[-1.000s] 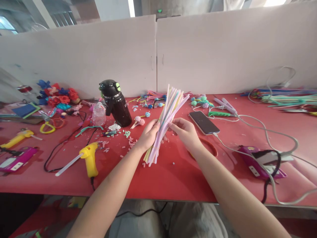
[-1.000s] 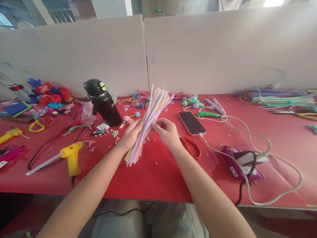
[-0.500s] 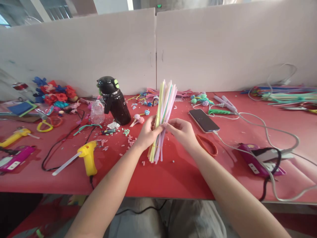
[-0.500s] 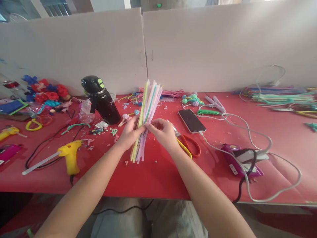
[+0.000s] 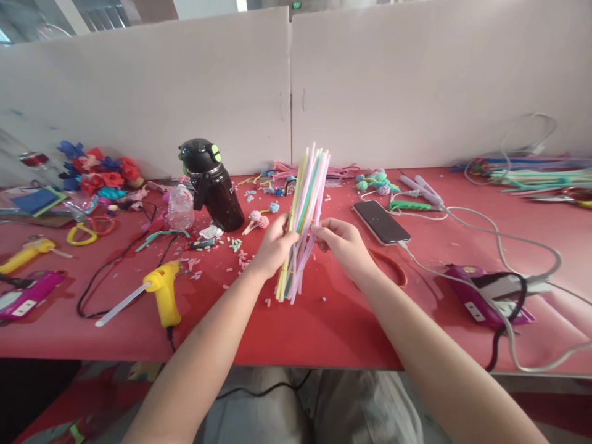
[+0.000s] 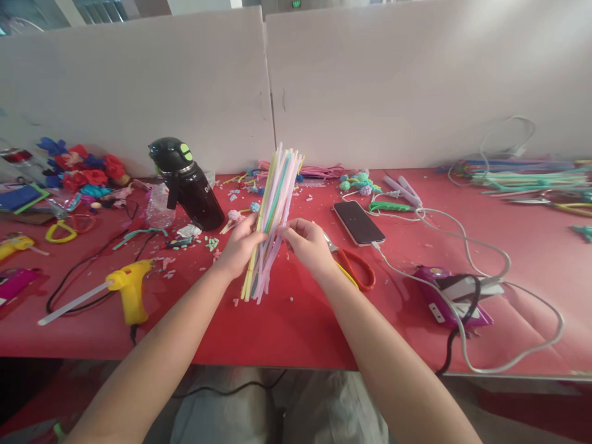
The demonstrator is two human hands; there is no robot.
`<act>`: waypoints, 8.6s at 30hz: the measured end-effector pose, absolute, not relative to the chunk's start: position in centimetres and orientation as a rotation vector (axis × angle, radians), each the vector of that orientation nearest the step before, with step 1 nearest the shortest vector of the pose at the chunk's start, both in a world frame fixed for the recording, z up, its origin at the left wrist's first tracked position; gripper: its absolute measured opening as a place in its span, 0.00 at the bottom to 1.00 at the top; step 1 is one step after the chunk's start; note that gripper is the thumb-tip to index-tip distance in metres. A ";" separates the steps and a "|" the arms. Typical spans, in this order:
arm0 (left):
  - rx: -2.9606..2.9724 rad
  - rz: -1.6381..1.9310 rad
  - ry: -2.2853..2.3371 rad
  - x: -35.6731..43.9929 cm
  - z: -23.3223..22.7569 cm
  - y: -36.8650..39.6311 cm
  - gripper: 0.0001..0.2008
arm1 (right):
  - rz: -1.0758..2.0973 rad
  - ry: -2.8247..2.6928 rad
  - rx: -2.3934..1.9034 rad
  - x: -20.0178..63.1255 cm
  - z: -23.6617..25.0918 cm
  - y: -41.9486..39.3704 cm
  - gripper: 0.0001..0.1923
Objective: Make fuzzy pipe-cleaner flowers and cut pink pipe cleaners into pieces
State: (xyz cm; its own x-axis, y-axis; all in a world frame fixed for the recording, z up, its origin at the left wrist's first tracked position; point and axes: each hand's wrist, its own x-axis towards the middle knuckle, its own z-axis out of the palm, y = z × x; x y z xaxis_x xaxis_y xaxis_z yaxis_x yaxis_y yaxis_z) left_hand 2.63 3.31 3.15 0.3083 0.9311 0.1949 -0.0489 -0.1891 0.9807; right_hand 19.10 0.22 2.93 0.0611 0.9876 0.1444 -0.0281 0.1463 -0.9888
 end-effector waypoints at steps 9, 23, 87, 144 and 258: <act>1.500 1.073 0.809 2.7 3.5 2.9 0.24 | 1.003 -1.255 -1.180 19.2 2.6 0.4 0.20; 1.269 1.164 0.773 2.6 3.3 3.5 0.17 | 0.951 -1.210 -1.199 19.6 2.9 0.2 0.17; 1.299 1.149 0.810 2.0 3.1 4.1 0.20 | 1.157 -1.267 -1.086 20.1 2.7 0.3 0.20; 1.332 1.140 0.865 2.8 2.5 3.9 0.22 | 0.816 -1.383 -1.306 19.2 2.3 -0.1 0.12; 1.282 0.796 0.699 1.0 3.6 3.5 0.14 | 1.505 -0.830 -0.858 20.6 2.1 1.0 0.15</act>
State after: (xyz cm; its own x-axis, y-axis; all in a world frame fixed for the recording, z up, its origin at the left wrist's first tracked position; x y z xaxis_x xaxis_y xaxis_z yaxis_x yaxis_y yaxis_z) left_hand 1.03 3.47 3.62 0.5566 0.8307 -0.0154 -0.1230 0.1007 0.9873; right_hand 20.57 1.02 2.09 -0.0750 0.9951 -0.0641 -0.4769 -0.0923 -0.8741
